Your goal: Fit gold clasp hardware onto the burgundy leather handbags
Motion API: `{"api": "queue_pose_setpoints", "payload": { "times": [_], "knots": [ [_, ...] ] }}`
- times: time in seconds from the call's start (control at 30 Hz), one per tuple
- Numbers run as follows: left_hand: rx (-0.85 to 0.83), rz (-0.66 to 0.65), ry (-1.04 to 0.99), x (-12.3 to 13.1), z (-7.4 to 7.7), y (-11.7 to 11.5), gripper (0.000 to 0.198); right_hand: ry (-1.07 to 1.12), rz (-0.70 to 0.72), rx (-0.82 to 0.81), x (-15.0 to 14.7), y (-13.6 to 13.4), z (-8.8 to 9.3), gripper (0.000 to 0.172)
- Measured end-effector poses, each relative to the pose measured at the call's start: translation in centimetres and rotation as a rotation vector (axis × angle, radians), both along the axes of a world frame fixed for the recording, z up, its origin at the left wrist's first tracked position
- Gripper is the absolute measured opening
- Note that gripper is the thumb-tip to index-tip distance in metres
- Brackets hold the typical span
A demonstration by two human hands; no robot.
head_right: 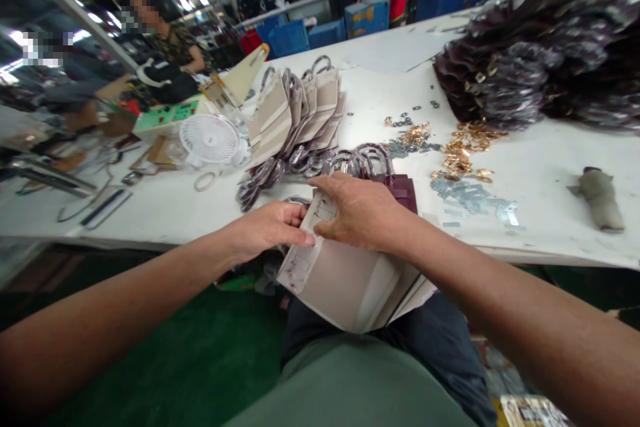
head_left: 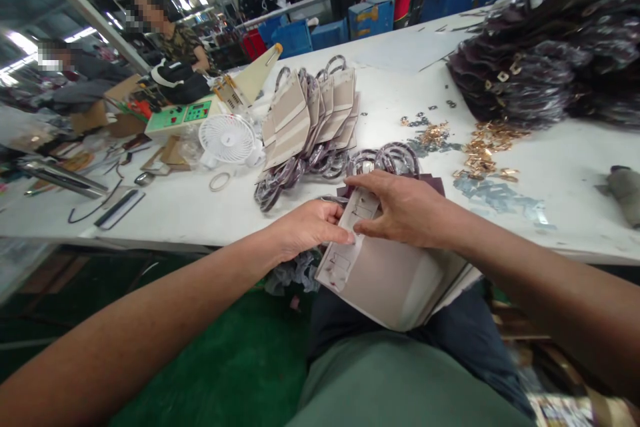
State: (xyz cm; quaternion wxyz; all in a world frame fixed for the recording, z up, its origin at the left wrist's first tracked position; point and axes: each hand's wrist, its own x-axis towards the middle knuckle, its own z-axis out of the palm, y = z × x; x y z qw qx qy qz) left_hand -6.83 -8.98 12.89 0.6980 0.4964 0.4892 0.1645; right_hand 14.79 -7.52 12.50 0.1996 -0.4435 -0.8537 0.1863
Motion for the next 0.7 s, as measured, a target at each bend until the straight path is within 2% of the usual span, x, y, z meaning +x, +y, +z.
{"api": "queue_pose_setpoints", "payload": {
  "times": [0.4,0.5,0.7],
  "knots": [
    [0.055,0.001,0.028,0.7,0.9,-2.5,0.022,0.048,0.082,-0.078,0.3,-0.3,0.2,0.073],
    [0.139,-0.010,0.090,0.9,0.8,-2.9,0.022,0.032,0.075,-0.062,0.2,-0.7,0.3,0.073],
    [0.363,-0.014,0.198,1.2,0.5,-3.3,0.021,-0.060,-0.033,0.041,-0.3,-1.7,0.8,0.064]
  ]
}}
